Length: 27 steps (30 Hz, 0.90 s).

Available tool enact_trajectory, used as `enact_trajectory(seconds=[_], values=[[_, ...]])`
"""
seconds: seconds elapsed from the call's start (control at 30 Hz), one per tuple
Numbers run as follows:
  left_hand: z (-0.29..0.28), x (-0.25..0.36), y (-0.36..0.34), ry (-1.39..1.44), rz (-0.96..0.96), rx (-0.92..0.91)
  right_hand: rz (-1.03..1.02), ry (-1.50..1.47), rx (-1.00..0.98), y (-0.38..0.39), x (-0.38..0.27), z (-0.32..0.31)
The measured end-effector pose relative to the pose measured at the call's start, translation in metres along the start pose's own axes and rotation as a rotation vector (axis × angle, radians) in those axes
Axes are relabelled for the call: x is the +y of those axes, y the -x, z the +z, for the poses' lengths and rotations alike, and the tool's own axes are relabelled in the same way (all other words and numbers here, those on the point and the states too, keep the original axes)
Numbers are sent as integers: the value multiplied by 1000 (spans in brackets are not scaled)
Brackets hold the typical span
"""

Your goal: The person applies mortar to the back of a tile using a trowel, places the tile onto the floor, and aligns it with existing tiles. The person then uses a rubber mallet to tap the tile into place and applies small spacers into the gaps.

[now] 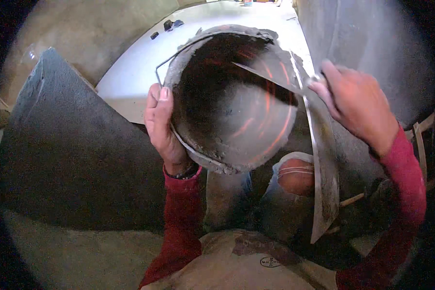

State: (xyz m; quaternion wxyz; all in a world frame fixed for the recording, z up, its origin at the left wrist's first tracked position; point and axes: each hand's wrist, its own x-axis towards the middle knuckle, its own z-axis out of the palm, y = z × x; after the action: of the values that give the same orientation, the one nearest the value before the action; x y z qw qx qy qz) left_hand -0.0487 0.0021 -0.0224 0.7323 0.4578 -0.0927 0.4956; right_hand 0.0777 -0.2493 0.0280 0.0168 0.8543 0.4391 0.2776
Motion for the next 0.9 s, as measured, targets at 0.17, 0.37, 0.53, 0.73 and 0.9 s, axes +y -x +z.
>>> enact_trajectory(seconds=[0.17, 0.37, 0.53, 0.73, 0.9], values=[[-24, -12, -8, -38, -245, -123, -295, 194, 148, -50, -47, 13], [-31, -11, -31, -15, -307, -248, -534, 80, 78, -56, -63, 16], [-26, -16, -11, -11, -366, -262, -504, -15, -57, -34, -53, 29], [-29, -19, -23, 18, -364, -346, -472, -32, -348, -35, -51, 23], [-27, -15, -17, -26, -373, -315, -553, -309, -557, -29, -35, 20]])
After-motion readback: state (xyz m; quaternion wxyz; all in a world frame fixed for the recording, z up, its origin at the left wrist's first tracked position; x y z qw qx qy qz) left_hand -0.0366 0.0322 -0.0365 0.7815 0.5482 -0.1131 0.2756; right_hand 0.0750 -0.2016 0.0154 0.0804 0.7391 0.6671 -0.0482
